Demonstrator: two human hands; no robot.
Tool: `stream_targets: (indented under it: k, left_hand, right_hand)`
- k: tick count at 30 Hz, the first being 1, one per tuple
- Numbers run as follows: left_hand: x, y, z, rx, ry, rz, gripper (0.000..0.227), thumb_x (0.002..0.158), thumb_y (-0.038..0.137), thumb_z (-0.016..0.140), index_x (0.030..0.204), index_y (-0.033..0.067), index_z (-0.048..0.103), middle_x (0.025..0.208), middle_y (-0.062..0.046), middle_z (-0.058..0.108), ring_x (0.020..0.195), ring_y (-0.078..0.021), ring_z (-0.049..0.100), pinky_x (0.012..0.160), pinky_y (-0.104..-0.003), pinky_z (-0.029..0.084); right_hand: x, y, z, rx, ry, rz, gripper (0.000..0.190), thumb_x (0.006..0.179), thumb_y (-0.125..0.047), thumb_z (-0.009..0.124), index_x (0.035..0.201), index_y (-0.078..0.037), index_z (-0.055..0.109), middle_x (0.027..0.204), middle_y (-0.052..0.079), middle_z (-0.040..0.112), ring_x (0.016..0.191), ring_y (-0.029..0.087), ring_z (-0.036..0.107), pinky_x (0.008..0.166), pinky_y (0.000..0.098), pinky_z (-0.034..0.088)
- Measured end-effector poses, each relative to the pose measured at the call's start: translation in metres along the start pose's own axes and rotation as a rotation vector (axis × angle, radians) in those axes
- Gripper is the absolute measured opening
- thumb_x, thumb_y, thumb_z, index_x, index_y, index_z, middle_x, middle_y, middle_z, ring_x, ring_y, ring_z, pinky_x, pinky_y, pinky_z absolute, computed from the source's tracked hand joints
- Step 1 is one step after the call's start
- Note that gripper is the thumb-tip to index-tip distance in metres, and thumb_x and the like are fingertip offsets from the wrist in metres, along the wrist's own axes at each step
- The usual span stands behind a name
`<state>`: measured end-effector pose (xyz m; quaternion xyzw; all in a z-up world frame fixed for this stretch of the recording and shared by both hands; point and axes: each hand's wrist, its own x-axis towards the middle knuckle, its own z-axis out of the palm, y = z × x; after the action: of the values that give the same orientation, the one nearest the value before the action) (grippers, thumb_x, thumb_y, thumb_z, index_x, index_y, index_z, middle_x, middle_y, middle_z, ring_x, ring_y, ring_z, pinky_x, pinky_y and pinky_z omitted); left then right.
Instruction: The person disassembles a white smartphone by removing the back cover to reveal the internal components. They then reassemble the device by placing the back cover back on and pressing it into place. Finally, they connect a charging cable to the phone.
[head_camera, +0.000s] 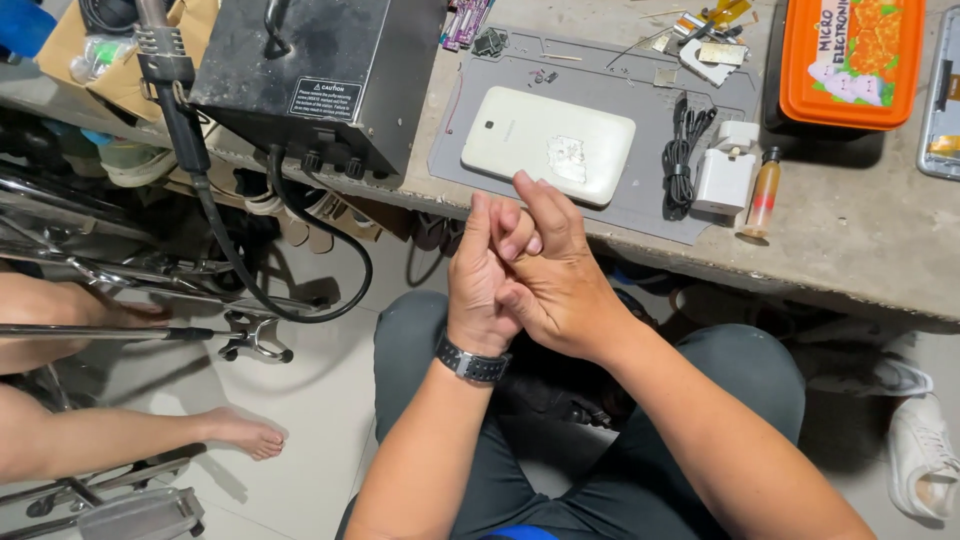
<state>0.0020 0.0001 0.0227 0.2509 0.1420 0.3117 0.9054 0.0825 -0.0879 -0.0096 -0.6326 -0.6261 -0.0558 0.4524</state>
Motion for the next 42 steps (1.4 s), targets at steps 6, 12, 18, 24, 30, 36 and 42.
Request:
stream_targets:
  k: [6,12,18,24,30,36,42]
  left_hand:
    - [-0.005,0.008,0.001,0.08,0.009,0.011,0.056,0.116,0.053,0.049,0.073,0.0175,0.043,0.057,0.005,0.034,0.07,-0.0175,0.06,0.08,-0.027,0.053]
    - [-0.004,0.005,-0.006,0.008,-0.024,-0.019,0.063,0.113,0.067,0.041,0.071,0.0205,0.039,0.056,0.005,0.032,0.072,-0.0173,0.058,0.085,-0.031,0.052]
    - [-0.009,-0.004,0.007,0.022,-0.152,0.109,0.049,0.115,0.059,0.039,0.099,0.0148,0.051,0.075,0.0,0.046,0.091,-0.0194,0.059,0.1,-0.034,0.05]
    - [-0.01,-0.02,0.013,0.059,-0.142,0.156,0.034,0.118,0.036,0.053,0.124,0.0038,0.059,0.091,-0.008,0.055,0.095,-0.0218,0.064,0.103,-0.036,0.054]
    - [-0.008,-0.013,0.018,0.032,-0.095,0.064,0.047,0.119,0.048,0.045,0.096,0.0083,0.057,0.068,0.001,0.039,0.073,-0.017,0.056,0.091,-0.029,0.052]
    - [-0.008,-0.012,0.02,0.034,-0.156,0.033,0.057,0.118,0.053,0.042,0.078,0.0132,0.048,0.058,0.002,0.034,0.065,-0.0183,0.055,0.08,-0.026,0.052]
    - [-0.01,-0.008,0.017,0.038,-0.176,-0.009,0.061,0.117,0.055,0.044,0.069,0.016,0.043,0.05,0.0,0.033,0.063,-0.0191,0.055,0.074,-0.024,0.05]
  right_hand:
    - [-0.002,-0.003,-0.004,0.009,-0.013,-0.058,0.073,0.11,-0.072,0.038,0.15,-0.021,0.071,0.18,0.017,0.024,0.161,0.048,0.028,0.134,0.0572,0.027]
    - [-0.005,-0.002,-0.006,0.045,-0.018,-0.055,0.067,0.111,-0.07,0.039,0.142,-0.026,0.077,0.181,0.017,0.024,0.16,0.046,0.031,0.133,0.0548,0.028]
    - [0.006,-0.028,-0.022,0.315,-0.054,0.097,0.063,0.118,-0.059,0.031,0.171,-0.027,0.043,0.185,0.017,0.002,0.169,0.037,0.018,0.142,0.0536,0.016]
    - [-0.003,-0.023,-0.023,0.424,-0.072,0.239,0.07,0.119,-0.06,0.023,0.177,-0.02,0.027,0.186,0.015,-0.001,0.172,0.032,0.003,0.141,0.05,0.006]
    - [-0.003,-0.022,-0.022,0.321,-0.016,0.149,0.07,0.116,-0.055,0.043,0.17,-0.011,0.042,0.179,0.021,0.013,0.154,0.026,0.042,0.141,0.0528,0.021]
    - [0.002,-0.031,-0.044,0.386,0.002,0.072,0.064,0.113,-0.05,0.055,0.157,-0.003,0.059,0.17,0.016,0.028,0.136,0.017,0.051,0.142,0.0532,0.024]
    - [-0.009,-0.016,-0.046,0.316,-0.066,0.037,0.051,0.114,-0.049,0.053,0.145,-0.015,0.074,0.177,0.018,0.02,0.155,0.028,0.044,0.139,0.0515,0.025]
